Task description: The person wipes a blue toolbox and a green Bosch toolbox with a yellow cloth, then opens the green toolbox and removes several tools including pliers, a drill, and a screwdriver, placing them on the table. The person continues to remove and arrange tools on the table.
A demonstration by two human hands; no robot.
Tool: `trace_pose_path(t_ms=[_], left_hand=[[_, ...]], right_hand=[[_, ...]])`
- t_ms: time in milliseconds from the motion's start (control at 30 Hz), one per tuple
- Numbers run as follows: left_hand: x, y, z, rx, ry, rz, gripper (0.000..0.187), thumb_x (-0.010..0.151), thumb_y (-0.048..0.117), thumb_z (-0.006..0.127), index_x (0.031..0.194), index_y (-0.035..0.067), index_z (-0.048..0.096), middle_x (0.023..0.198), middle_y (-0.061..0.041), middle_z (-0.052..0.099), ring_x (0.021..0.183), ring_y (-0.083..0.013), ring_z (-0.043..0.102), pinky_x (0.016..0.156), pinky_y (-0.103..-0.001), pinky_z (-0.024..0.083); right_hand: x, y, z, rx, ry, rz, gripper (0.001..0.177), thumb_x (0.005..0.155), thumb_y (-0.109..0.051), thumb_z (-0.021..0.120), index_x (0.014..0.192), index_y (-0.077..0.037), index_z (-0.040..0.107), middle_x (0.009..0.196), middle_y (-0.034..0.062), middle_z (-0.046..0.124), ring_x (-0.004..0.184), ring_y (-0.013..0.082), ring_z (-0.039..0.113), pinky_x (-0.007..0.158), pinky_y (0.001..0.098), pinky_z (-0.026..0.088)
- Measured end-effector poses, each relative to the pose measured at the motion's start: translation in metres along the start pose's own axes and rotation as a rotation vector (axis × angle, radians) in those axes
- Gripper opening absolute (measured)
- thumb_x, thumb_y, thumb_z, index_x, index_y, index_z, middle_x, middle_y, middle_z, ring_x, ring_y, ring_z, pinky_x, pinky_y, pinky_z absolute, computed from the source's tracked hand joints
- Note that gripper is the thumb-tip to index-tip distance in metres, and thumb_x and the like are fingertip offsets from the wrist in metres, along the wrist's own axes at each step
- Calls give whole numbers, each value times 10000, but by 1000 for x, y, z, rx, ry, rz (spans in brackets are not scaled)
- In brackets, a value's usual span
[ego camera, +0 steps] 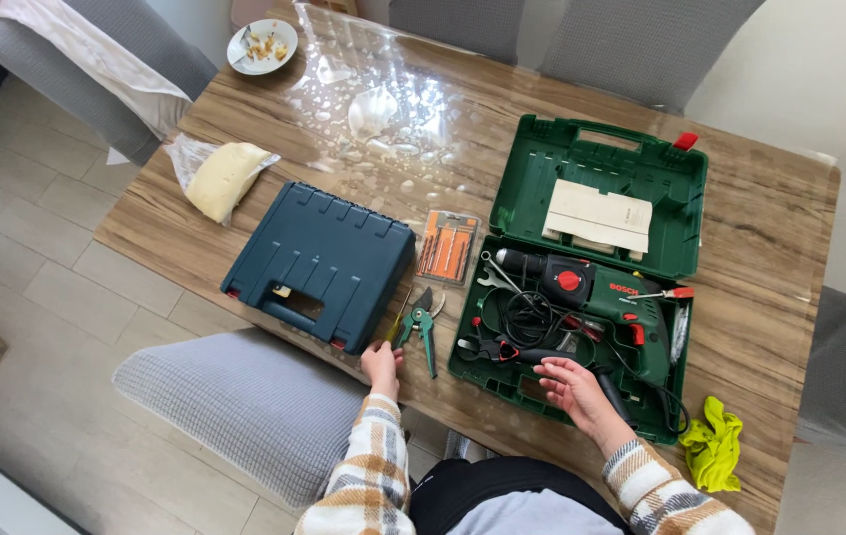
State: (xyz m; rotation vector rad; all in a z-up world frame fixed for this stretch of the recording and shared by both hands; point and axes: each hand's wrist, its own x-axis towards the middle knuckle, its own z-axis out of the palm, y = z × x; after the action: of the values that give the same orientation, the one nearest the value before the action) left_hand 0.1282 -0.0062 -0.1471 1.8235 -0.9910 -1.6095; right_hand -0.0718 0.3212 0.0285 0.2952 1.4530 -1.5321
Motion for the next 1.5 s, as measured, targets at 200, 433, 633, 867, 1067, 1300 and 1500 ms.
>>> trace_pose_path(t_ms=[200, 433, 633, 867, 1067, 1300, 1500], left_hand=[[-31, 10, 5, 579, -24, 384, 388, 835, 263, 733, 1197, 125, 714, 1086, -117, 623, 1158, -321, 643, 1063, -426, 507], [-119, 65, 60, 538, -423, 581, 265, 886, 154, 666, 1125, 88, 758, 1016, -185, 738, 1038, -365, 705, 916, -468, 553], [-184, 86, 99, 557, -710, 624, 200, 882, 150, 688, 1049, 180, 794, 913, -73, 770, 741, -189, 725, 722, -339, 580], [-244, 96, 108, 540, -912, 607, 192, 867, 73, 687, 1017, 132, 791, 826, -65, 724, 581, -157, 714, 613, -295, 586], [-269, 104, 97, 613, -972, 599, 167, 888, 57, 671, 1019, 77, 772, 818, -81, 672, 624, -180, 723, 656, -316, 592], [-264, 95, 92, 679, -966, 520, 167, 910, 70, 666, 1043, 77, 767, 847, -63, 670, 666, -163, 742, 673, -298, 597], [-274, 103, 95, 699, -975, 492, 175, 925, 70, 653, 1064, 61, 759, 870, -73, 661, 692, -159, 740, 695, -303, 598]], right_hand=[[7, -22, -21, 14, 53, -111, 304, 928, -134, 707, 1215, -57, 644, 1082, 113, 754, 795, 147, 735, 601, 232, 576], [37, -50, -94, -253, 321, -391, 306, 892, -142, 762, 1169, -60, 659, 1051, 106, 749, 767, 144, 709, 583, 220, 545], [70, -78, -161, -689, 588, -543, 310, 836, -203, 768, 1138, -238, 708, 1089, -19, 754, 896, 151, 741, 755, 304, 592], [85, -123, -168, -1245, 675, -722, 417, 875, -126, 679, 1289, -175, 658, 1219, 41, 643, 950, 225, 742, 878, 383, 607], [111, -136, -188, -1555, 636, -700, 497, 897, -82, 595, 1364, -253, 588, 1295, 21, 531, 1164, 317, 613, 923, 424, 600], [135, -143, -204, -1777, 568, -787, 212, 926, -136, 566, 1117, -222, 597, 1122, -12, 527, 1085, 267, 599, 817, 367, 590], [119, -153, -190, -1761, 555, -838, 60, 930, -152, 552, 988, -154, 568, 1041, 46, 519, 976, 325, 615, 746, 415, 581]])
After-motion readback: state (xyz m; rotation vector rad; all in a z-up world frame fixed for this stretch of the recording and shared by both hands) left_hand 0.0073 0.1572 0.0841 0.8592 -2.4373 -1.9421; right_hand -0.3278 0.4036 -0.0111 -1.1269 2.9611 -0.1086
